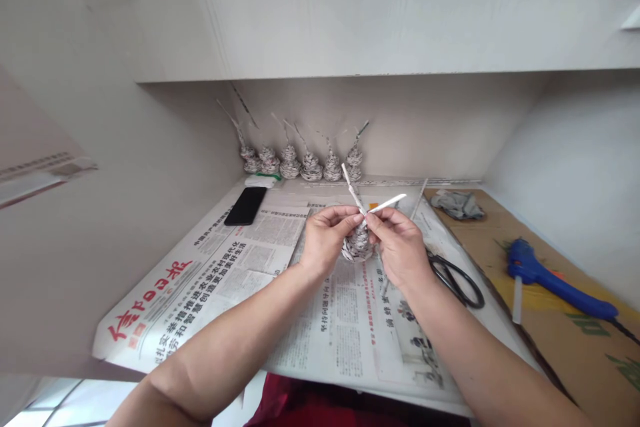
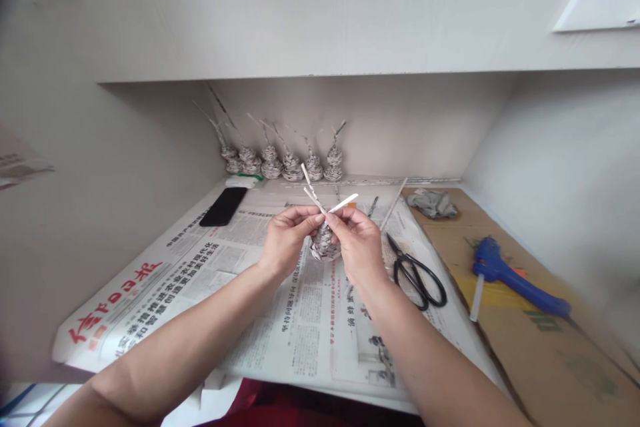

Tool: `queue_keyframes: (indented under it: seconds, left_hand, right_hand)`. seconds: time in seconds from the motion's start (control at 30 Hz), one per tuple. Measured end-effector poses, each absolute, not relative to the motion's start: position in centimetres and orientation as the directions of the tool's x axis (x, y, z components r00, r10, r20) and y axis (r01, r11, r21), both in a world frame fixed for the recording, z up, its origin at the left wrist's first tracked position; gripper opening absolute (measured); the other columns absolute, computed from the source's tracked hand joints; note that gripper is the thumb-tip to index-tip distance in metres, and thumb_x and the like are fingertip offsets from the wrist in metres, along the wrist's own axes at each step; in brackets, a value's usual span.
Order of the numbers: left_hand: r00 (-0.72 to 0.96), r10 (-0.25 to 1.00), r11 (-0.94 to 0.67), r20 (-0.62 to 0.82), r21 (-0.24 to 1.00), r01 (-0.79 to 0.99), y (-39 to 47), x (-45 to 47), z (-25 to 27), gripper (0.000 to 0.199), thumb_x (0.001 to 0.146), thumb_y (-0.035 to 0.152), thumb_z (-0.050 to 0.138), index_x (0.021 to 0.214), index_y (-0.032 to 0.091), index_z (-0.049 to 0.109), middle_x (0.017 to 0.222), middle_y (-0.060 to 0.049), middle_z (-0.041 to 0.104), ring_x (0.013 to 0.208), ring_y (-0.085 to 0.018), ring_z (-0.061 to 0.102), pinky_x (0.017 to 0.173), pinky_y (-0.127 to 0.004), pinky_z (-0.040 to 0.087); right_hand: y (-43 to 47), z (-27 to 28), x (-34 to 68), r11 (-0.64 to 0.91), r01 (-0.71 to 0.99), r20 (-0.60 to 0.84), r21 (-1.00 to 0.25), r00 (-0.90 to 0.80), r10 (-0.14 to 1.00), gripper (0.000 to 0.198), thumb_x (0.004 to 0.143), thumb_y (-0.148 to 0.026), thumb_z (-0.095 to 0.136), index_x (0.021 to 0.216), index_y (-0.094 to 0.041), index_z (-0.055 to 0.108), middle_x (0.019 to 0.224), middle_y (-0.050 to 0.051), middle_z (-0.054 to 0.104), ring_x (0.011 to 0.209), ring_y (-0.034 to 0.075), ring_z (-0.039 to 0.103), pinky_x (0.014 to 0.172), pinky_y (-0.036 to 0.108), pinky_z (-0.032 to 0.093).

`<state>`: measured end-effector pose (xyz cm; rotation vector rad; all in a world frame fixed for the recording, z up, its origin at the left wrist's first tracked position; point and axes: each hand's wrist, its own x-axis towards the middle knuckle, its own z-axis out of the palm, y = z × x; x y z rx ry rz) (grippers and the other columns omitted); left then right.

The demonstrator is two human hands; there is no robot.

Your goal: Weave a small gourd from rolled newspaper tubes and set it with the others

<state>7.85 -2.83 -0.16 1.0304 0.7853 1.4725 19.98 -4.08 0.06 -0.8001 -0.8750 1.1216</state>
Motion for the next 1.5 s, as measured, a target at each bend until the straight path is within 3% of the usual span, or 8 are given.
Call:
queue_keyframes:
  seconds: [0.2,0.37,0.53,0.7,0.93,1.23,1.33,1.5]
  left_hand:
    - [-0.002,0.972,-0.223,0.234,0.923,-0.314,-3.0,7.9,-0.3,0.021,0.069,0.03,0.085,0.085,0.017,0.08,0.076,-0.003,0.073,0.06,-0.008,0.056,0.06,-0.022,0.047]
    - [0.034,0.942,-0.317,0.334,0.919,-0.234,-3.4,7.6,-0.1,0.016,0.074,0.027,0.078,0.086,0.017,0.079,0.087,-0.005,0.074,0.077,-0.013,0.064,0.072,-0.025,0.052]
    - [0.082,0.942,-0.3,0.326,0.925,-0.232,-3.6,7.3,0.4,0.025,0.076,0.04,0.078,0.076,0.015,0.074,0.076,-0.003,0.069,0.069,-0.013,0.061,0.062,-0.023,0.052]
    - [0.03,0.967,-0.237,0.251,0.94,-0.244,-3.6,7.5,0.3,0.033,0.076,0.046,0.078,0.072,0.014,0.072,0.071,-0.002,0.065,0.063,-0.011,0.056,0.057,-0.022,0.051]
    - [-0.044,0.944,-0.33,0.327,0.926,-0.182,-3.6,7.8,0.0,0.03,0.078,0.045,0.076,0.077,0.014,0.073,0.071,-0.002,0.067,0.062,-0.011,0.055,0.057,-0.022,0.047]
    - [-0.019,0.806,-0.578,0.591,0.794,0.19,-3.8,7.3,0.0,0.018,0.087,0.034,0.069,0.081,0.018,0.074,0.078,-0.004,0.068,0.071,-0.014,0.06,0.065,-0.023,0.045]
    - [0.008,0.817,-0.571,0.577,0.806,0.157,-3.7,7.2,0.2,0.017,0.087,0.035,0.069,0.085,0.018,0.075,0.082,-0.005,0.072,0.073,-0.015,0.062,0.069,-0.024,0.046]
    - [0.086,0.897,-0.426,0.434,0.899,-0.1,-3.4,7.4,0.3,0.02,0.083,0.035,0.073,0.083,0.015,0.071,0.081,-0.005,0.072,0.074,-0.015,0.063,0.071,-0.025,0.049]
  right_hand:
    - [-4.0,-0.2,20.0,0.267,-0.393,0.197,-0.88,0.21,0.958,0.022,0.061,-0.03,0.089,0.071,-0.02,0.072,0.065,-0.003,0.064,0.055,0.007,0.05,0.052,0.021,0.039]
    - [-3.9,-0.4,20.1,0.32,-0.329,0.261,-0.888,0.211,0.942,0.018,0.066,-0.029,0.087,0.073,-0.02,0.073,0.07,-0.002,0.068,0.059,0.009,0.052,0.054,0.022,0.041]
    - [-4.0,-0.7,20.3,0.311,-0.233,0.274,-0.921,0.178,0.945,0.018,0.069,-0.032,0.086,0.077,-0.021,0.074,0.071,-0.002,0.068,0.06,0.01,0.053,0.054,0.023,0.042]
    - [-4.2,-1.0,20.3,0.419,-0.083,0.4,-0.904,0.182,0.898,0.015,0.078,-0.034,0.08,0.077,-0.021,0.072,0.071,-0.002,0.067,0.061,0.01,0.054,0.057,0.025,0.044]
    - [-5.1,-0.2,19.9,0.387,-0.136,0.364,-0.912,0.166,0.916,0.017,0.08,-0.037,0.078,0.083,-0.022,0.07,0.08,0.0,0.068,0.065,0.013,0.06,0.055,0.024,0.05]
    - [-5.4,0.5,19.8,0.407,-0.153,0.371,-0.901,0.215,0.903,0.023,0.081,-0.043,0.077,0.081,-0.021,0.069,0.078,0.002,0.07,0.069,0.016,0.062,0.055,0.025,0.052]
    - [-5.4,0.6,20.1,0.448,-0.109,0.416,-0.887,0.232,0.88,0.021,0.081,-0.041,0.077,0.079,-0.021,0.071,0.079,0.003,0.071,0.07,0.016,0.063,0.058,0.026,0.051]
    - [-5.4,0.8,20.4,0.497,-0.001,0.482,-0.868,0.234,0.844,0.017,0.083,-0.04,0.075,0.082,-0.023,0.073,0.088,0.004,0.073,0.075,0.017,0.064,0.062,0.028,0.051]
